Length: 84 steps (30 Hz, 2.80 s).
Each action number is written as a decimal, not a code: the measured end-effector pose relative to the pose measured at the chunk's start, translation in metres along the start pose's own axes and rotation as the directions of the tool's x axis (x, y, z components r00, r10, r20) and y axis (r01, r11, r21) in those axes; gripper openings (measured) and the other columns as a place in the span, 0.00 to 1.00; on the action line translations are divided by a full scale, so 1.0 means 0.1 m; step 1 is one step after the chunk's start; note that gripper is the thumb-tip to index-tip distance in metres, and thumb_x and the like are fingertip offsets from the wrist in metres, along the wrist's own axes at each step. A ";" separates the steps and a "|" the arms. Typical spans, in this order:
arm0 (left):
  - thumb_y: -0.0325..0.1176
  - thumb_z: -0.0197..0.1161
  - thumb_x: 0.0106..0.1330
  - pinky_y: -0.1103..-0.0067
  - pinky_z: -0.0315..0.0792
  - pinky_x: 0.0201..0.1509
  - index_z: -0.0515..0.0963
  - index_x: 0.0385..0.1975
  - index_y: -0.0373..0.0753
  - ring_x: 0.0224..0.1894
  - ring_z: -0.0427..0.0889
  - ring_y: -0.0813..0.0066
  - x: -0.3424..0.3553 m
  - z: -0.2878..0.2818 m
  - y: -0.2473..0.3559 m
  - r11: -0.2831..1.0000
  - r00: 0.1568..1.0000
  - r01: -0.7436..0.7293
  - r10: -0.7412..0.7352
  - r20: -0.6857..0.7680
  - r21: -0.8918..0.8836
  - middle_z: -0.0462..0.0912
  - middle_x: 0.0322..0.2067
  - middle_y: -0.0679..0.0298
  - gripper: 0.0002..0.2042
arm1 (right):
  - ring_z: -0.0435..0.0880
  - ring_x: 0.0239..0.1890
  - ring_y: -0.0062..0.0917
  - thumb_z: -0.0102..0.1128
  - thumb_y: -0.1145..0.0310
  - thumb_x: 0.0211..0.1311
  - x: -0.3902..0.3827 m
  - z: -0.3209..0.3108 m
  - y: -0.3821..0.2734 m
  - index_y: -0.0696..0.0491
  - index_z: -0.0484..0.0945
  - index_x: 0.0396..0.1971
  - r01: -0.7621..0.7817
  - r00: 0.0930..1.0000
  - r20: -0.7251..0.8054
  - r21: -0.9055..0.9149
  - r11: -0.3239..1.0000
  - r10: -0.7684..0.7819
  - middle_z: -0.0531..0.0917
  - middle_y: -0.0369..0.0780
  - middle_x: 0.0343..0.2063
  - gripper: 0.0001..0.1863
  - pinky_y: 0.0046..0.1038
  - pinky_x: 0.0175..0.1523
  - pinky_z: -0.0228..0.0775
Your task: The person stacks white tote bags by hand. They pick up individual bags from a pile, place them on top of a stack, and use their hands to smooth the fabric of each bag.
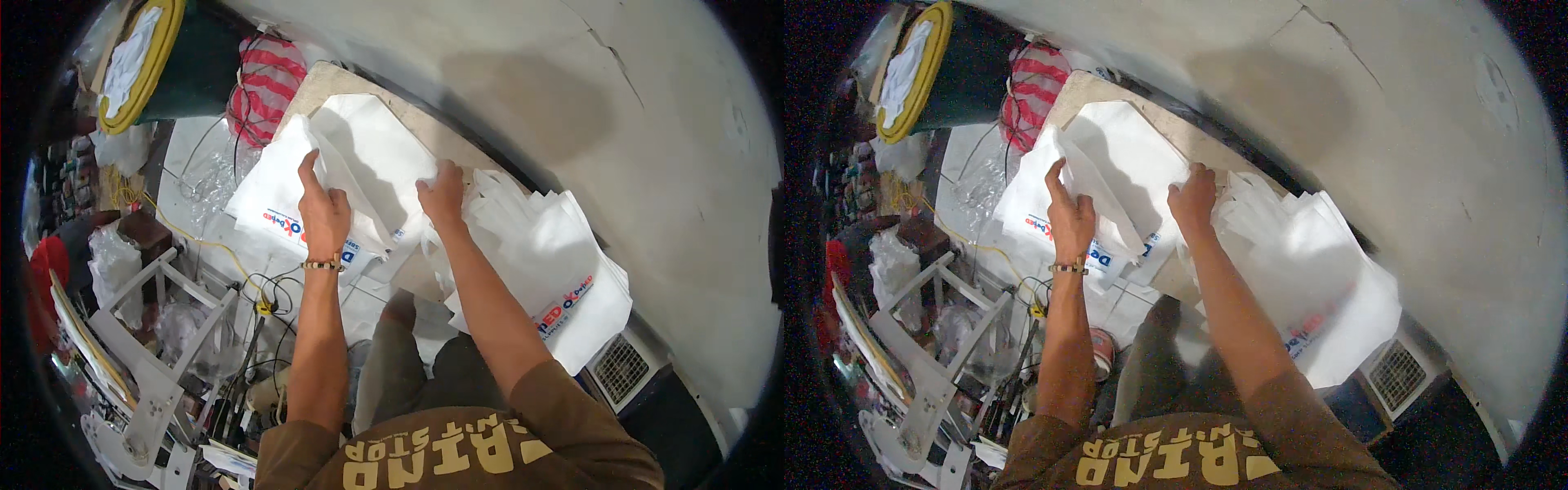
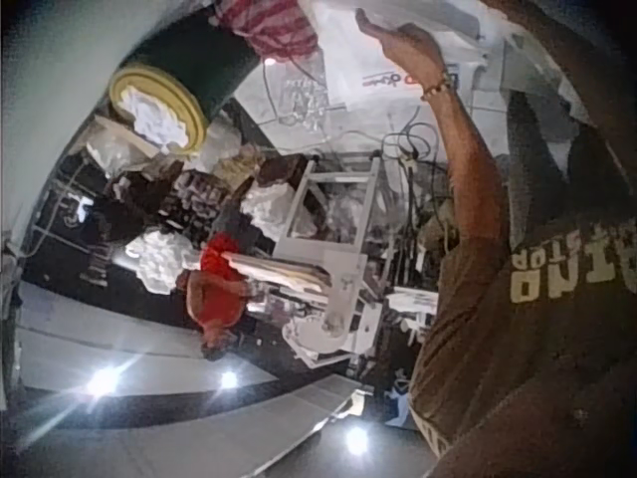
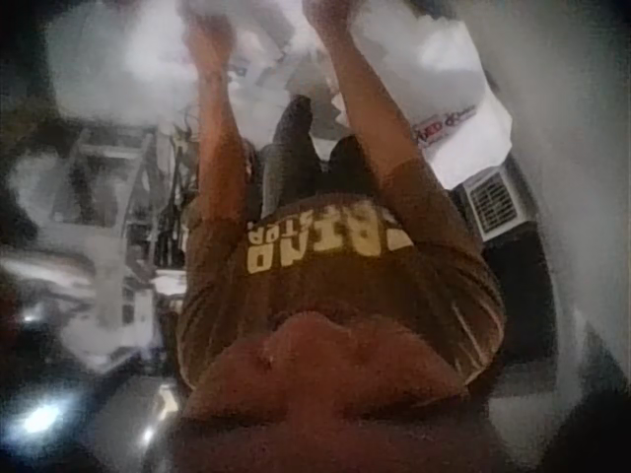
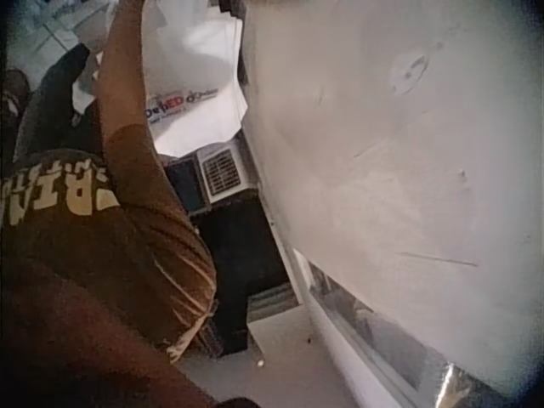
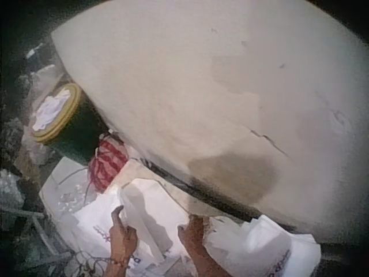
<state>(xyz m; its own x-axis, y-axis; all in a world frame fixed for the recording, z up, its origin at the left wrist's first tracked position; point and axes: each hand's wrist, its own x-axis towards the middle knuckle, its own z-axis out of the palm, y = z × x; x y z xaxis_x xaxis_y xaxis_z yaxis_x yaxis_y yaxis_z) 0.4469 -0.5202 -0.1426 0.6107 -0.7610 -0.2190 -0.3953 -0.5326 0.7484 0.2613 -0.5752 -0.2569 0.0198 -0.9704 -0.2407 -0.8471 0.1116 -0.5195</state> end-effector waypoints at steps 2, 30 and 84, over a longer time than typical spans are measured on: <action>0.16 0.50 0.56 0.57 0.70 0.35 0.66 0.61 0.41 0.28 0.80 0.41 0.00 -0.01 -0.04 0.999 0.998 -0.035 0.035 0.043 0.009 0.79 0.24 0.41 0.29 | 0.78 0.44 0.44 0.71 0.72 0.48 -0.02 0.00 -0.03 0.58 0.75 0.44 0.139 0.988 -0.079 0.038 0.989 -0.136 0.79 0.48 0.42 0.21 0.42 0.49 0.72; 0.16 0.54 0.60 0.64 0.75 0.45 0.78 0.46 0.36 0.41 0.83 0.42 0.03 -0.04 -0.20 0.990 0.988 -0.138 0.139 0.064 -0.014 0.82 0.43 0.40 0.16 | 0.78 0.45 0.40 0.71 0.67 0.53 -0.04 0.09 -0.10 0.61 0.72 0.49 -0.090 0.993 -0.051 0.219 0.971 0.104 0.79 0.50 0.44 0.25 0.38 0.50 0.70; 0.28 0.66 0.59 0.64 0.65 0.68 0.78 0.53 0.33 0.65 0.70 0.51 -2.77 -0.04 0.11 0.850 0.910 -0.150 0.318 0.265 -0.505 0.77 0.58 0.49 0.20 | 0.80 0.44 0.28 0.61 0.66 0.64 -1.76 -1.38 0.26 0.60 0.71 0.56 -0.488 0.729 0.684 0.502 0.714 0.018 0.81 0.42 0.43 0.23 0.31 0.45 0.75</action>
<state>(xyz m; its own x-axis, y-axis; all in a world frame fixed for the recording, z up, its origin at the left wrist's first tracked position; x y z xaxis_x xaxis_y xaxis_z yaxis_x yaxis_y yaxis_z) 0.2761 -0.3139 -0.0708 0.2483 -0.9603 -0.1274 -0.0813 -0.1517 0.9851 0.1626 -0.4315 -0.1149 0.3621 -0.5593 -0.7457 -0.3478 0.6611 -0.6648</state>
